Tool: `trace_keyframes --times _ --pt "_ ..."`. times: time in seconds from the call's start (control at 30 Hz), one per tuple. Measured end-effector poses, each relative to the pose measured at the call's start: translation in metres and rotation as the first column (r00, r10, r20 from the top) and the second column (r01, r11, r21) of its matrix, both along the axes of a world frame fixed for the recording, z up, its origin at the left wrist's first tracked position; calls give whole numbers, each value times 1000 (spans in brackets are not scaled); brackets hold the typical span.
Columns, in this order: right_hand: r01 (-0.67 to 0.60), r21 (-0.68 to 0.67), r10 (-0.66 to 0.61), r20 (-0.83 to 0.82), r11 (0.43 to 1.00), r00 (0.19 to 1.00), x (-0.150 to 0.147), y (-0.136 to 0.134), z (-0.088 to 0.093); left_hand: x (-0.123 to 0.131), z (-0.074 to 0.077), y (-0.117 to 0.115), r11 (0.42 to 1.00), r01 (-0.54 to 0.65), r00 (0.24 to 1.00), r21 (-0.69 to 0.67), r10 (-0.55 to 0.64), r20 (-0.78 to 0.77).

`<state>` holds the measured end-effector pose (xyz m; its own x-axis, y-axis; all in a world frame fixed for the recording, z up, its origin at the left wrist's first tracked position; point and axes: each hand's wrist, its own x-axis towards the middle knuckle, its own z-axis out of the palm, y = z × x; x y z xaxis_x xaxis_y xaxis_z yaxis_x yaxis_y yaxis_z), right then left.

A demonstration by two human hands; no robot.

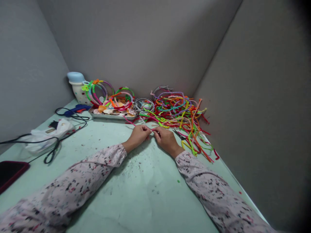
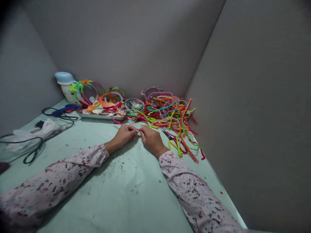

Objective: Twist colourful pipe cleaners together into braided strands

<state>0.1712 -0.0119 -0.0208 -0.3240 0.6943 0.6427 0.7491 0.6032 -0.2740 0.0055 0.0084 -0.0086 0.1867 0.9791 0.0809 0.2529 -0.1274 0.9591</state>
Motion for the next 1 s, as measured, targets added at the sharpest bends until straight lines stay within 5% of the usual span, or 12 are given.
trace_keyframes --times 0.67,0.83,0.9,1.0 --pt "16 -26 -15 33 1000 999 -1 0 -1 2 -1 0 999 -35 997 12 36 -71" --pt "38 21 -36 -75 999 997 1 7 0 3 2 -4 974 -76 985 213 106 -136" --pt "89 36 -83 -141 995 986 2 10 1 4 6 -9 910 -125 969 395 198 -149" --pt "148 51 -133 -220 988 966 5 14 3 3 13 -19 818 -61 978 572 163 -129"
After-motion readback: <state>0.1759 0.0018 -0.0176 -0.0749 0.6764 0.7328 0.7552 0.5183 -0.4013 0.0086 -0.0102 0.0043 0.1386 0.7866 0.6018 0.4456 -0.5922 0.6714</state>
